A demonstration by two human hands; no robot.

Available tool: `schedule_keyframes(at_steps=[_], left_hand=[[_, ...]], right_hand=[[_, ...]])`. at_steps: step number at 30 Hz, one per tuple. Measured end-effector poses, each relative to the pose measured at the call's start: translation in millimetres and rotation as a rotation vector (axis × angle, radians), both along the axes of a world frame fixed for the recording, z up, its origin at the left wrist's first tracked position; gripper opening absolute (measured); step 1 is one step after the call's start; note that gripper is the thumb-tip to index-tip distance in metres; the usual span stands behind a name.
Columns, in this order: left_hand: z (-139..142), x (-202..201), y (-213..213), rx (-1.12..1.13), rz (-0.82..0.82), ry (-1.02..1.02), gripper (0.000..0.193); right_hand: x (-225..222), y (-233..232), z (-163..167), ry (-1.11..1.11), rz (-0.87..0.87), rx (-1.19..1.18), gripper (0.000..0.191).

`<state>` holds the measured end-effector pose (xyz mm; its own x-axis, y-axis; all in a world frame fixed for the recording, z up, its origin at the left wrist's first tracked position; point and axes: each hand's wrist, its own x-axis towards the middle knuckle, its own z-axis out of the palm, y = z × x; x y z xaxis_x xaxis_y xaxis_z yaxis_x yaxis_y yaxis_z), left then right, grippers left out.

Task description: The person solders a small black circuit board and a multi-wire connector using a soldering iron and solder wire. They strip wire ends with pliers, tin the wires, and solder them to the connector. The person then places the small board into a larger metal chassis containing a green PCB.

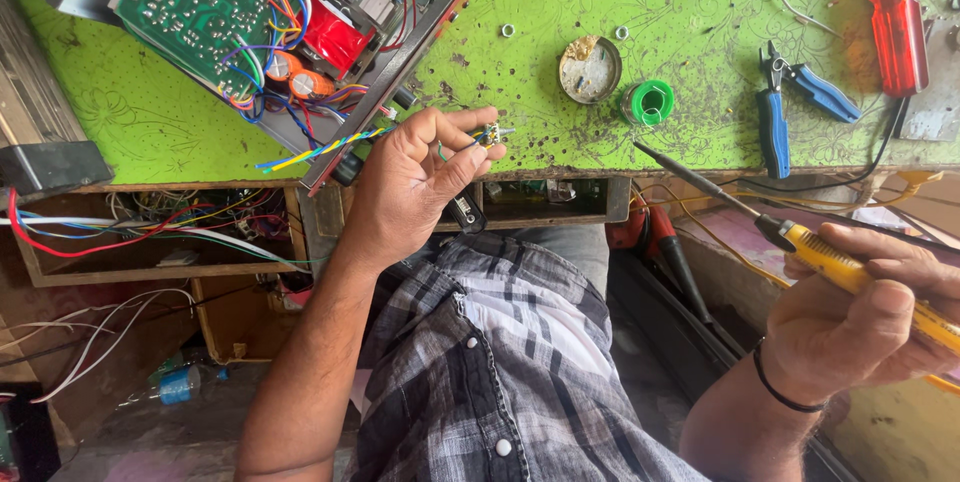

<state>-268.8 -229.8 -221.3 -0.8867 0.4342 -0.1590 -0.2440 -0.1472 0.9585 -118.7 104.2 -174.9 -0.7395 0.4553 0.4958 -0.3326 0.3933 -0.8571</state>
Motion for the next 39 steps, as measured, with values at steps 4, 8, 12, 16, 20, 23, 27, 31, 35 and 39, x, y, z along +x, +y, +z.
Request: schedule_keyframes(at_steps=[4, 8, 12, 16, 20, 23, 27, 31, 35, 39], left_hand=[[-0.6, -0.1, -0.4, -0.002, 0.001, 0.004, 0.010], [-0.6, -0.9, -0.1, -0.007, -0.001, 0.018, 0.010], [0.6, -1.4, -0.2, -0.028, 0.001, 0.021, 0.010], [1.2, -0.9, -0.1, -0.013, -0.002, 0.048, 0.011], [1.2, -0.8, 0.3, -0.021, -0.001, 0.037, 0.011], [1.2, -0.6, 0.2, -0.040, -0.001, 0.045, 0.011], [1.4, -0.3, 0.8, -0.030, 0.006, 0.035, 0.011], [0.9, -1.0, 0.0, -0.046, -0.001, 0.043, 0.010], [-0.5, -0.9, -1.0, -0.051, 0.000, 0.052, 0.010], [-3.2, -0.4, 0.5, 0.049, 0.003, 0.019, 0.010]], right_hand=[[-0.6, 0.4, -0.5, 0.015, -0.017, 0.020, 0.038], [-2.1, 0.8, -0.5, 0.025, 0.004, 0.040, 0.036], [-4.4, -0.7, -0.6, 0.041, 0.002, 0.044, 0.035], [-5.7, -0.9, -0.2, 0.028, 0.008, 0.022, 0.036], [-4.7, -0.8, -1.1, 0.039, 0.003, 0.028, 0.035], [-3.6, -0.8, -1.8, 0.043, -0.007, 0.034, 0.035], [-2.7, -2.0, -1.6, 0.012, 0.009, -0.013, 0.036], [-3.1, -3.0, -1.2, 0.012, 0.011, 0.002, 0.037], [-3.2, -0.9, -1.8, 0.025, -0.003, 0.018, 0.036], [-1.4, 2.3, -5.1, 0.058, -0.002, 0.031, 0.036]])
